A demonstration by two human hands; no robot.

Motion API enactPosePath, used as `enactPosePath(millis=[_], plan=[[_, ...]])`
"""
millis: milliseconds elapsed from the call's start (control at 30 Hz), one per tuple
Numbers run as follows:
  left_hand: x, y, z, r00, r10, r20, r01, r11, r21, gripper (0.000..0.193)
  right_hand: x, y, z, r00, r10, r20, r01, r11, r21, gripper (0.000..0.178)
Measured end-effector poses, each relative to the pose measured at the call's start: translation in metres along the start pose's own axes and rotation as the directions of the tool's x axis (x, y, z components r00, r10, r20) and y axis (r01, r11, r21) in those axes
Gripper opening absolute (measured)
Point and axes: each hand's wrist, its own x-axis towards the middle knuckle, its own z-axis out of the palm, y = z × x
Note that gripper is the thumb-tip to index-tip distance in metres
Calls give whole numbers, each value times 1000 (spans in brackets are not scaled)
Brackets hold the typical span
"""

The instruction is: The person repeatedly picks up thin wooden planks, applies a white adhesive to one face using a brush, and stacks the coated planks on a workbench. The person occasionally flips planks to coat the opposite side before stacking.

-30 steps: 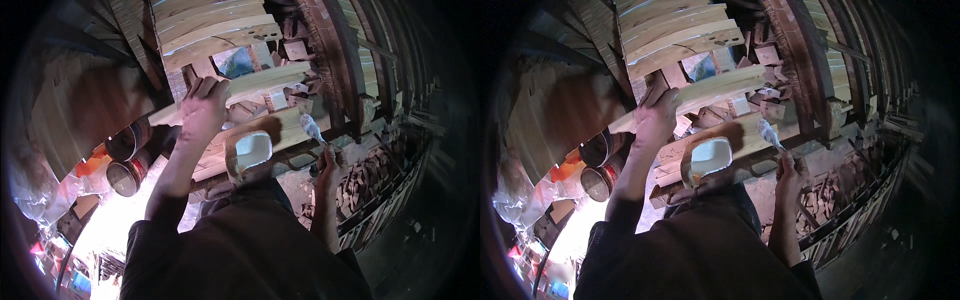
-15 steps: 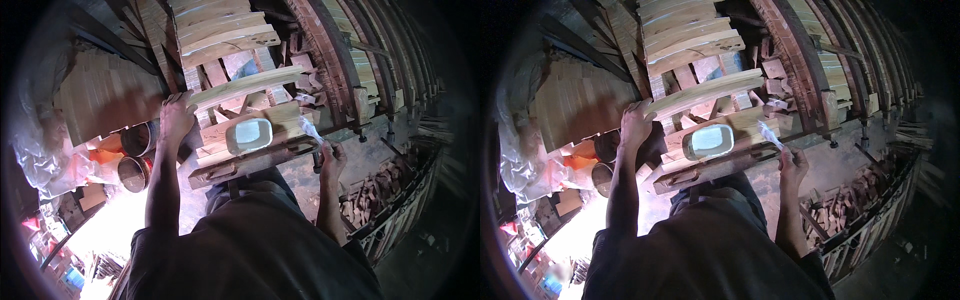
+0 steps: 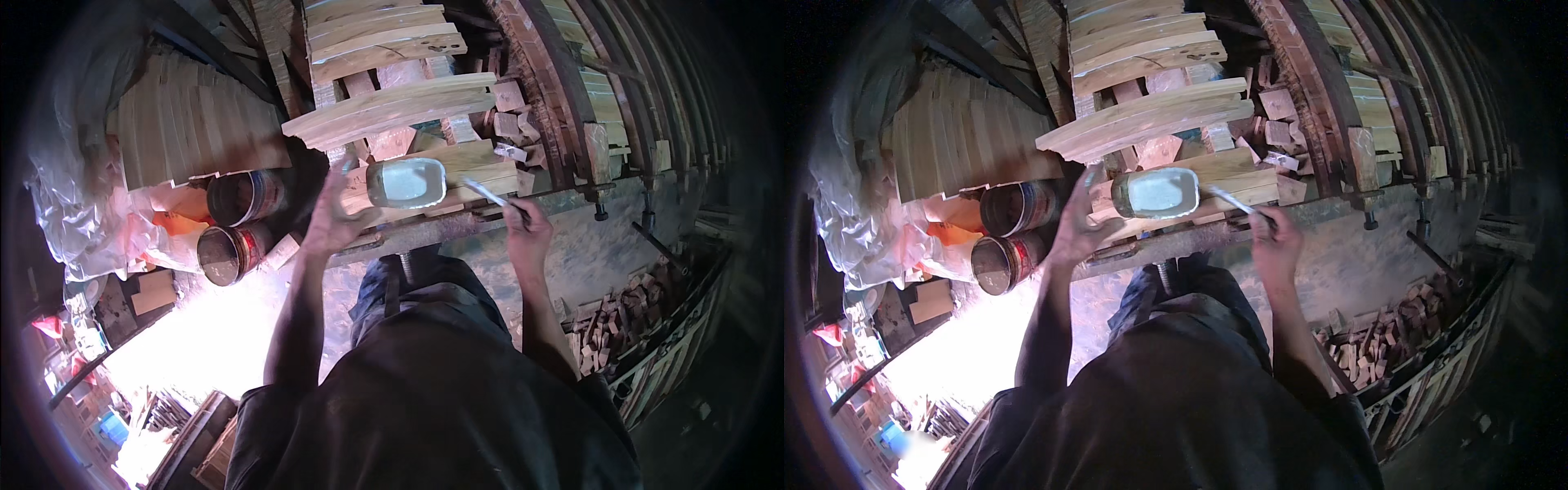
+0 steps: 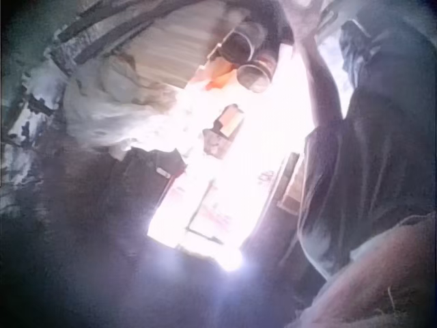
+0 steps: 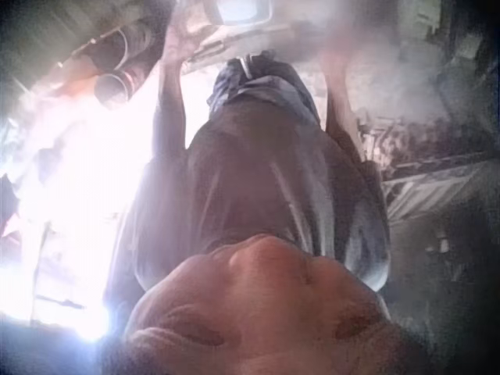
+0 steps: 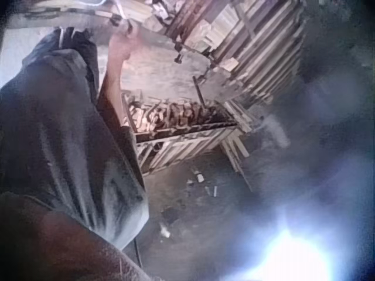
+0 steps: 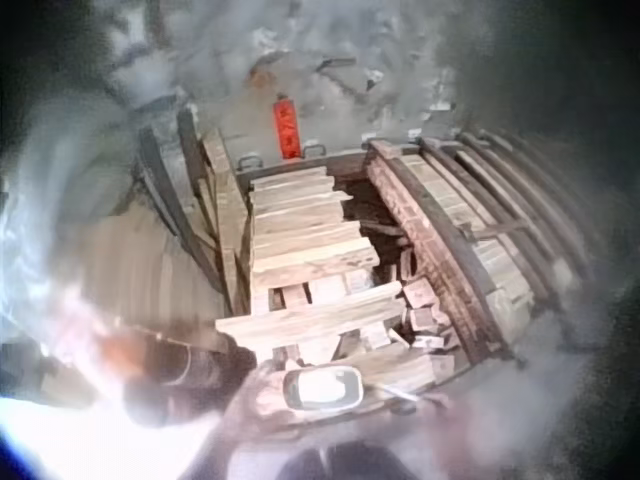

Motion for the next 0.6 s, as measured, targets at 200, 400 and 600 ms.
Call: enactPosePath(millis=[200,400,600], plan=[[16,-17,24,988,83,132,-113,964,242,87,38,-5,93,867,-237,439,404,849,-340,5],[6,-5,31,987,88,138,-114,973,199,73,48,30,166,636,-351,687,674,686,-274,13],[7,-4,30,994,65,87,-83,972,221,69,63,9,159,258,-165,952,892,419,-169,22]])
